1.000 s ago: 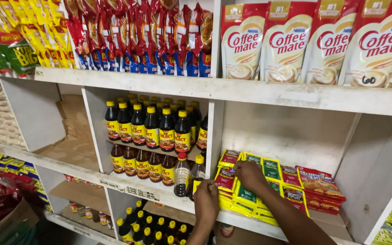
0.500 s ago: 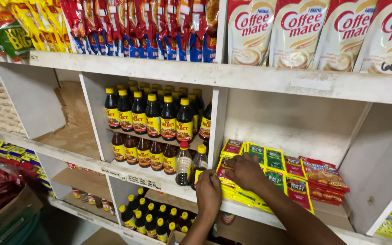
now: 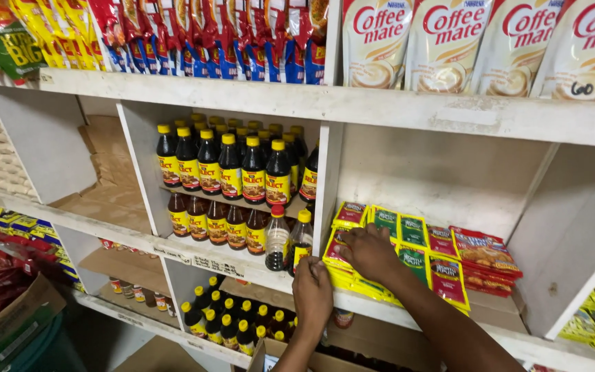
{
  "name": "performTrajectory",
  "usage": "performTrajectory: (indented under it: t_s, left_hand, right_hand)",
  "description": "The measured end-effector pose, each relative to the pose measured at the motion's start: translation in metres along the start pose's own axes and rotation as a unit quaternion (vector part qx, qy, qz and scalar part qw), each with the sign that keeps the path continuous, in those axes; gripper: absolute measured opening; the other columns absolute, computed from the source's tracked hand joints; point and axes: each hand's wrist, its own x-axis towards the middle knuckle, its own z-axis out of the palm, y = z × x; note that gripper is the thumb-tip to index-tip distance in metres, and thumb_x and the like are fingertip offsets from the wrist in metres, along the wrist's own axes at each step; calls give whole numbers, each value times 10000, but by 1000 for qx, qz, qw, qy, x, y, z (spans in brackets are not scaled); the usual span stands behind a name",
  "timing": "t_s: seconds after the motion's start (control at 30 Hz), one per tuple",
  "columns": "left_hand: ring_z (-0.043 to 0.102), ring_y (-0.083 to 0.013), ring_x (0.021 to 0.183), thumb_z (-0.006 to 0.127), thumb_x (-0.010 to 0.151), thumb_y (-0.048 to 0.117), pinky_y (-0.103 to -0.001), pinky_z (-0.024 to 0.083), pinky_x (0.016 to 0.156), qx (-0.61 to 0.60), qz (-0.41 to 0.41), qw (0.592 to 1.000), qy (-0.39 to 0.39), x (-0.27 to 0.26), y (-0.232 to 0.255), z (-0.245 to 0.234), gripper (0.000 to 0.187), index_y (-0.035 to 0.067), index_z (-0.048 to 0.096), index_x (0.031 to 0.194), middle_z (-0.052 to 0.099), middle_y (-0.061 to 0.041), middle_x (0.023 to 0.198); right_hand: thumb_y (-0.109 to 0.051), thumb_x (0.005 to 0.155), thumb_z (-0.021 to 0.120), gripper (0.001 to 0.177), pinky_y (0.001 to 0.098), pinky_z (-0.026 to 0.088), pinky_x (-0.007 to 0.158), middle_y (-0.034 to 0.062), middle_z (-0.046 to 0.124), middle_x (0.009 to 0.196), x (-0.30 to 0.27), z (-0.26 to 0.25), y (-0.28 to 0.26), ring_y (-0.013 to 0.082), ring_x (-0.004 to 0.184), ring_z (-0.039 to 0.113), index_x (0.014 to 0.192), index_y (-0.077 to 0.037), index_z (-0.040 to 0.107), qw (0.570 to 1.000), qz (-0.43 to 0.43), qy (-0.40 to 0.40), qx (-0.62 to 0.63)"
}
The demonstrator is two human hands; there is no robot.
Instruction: Transfer small food and seasoning packets from a cardboard box and organize them neatly on store shelves.
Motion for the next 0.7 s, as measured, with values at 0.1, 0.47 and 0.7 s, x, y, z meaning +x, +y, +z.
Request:
performTrajectory:
  t_s: [0.1, 0.47, 0.7]
  left_hand:
    - [692, -295, 817, 562, 976, 183, -396, 539, 749, -42, 0, 999, 7, -13, -5, -2, 214, 3, 635, 1067, 718, -165, 908]
    - [687, -252, 860, 551, 1016, 231, -365, 555, 763, -120, -105, 976, -150, -144, -152, 35, 244, 30, 690, 1018, 743, -154, 937]
    - [658, -453, 991, 603, 937, 255, -531, 540, 868, 158, 47, 912, -376, -195, -236, 79, 228, 60, 707, 994, 717, -231, 1058]
  right_hand:
    - [-439, 961, 541, 481, 550, 339, 964, 141, 625, 1300, -20, 1, -8, 335, 1206, 490, 1331, -148, 638, 998, -24, 53, 22]
    - [-111, 938, 582, 152, 338, 560, 846, 100, 738, 943, -188, 206, -13, 177, 890, 707, 1049, -36, 653, 865, 10, 36, 501]
    - [-136, 922, 591, 156, 382, 546, 793, 104, 670, 903, -244, 362, 51, 216, 832, 621, 1025, -50, 671, 860, 88, -48, 500]
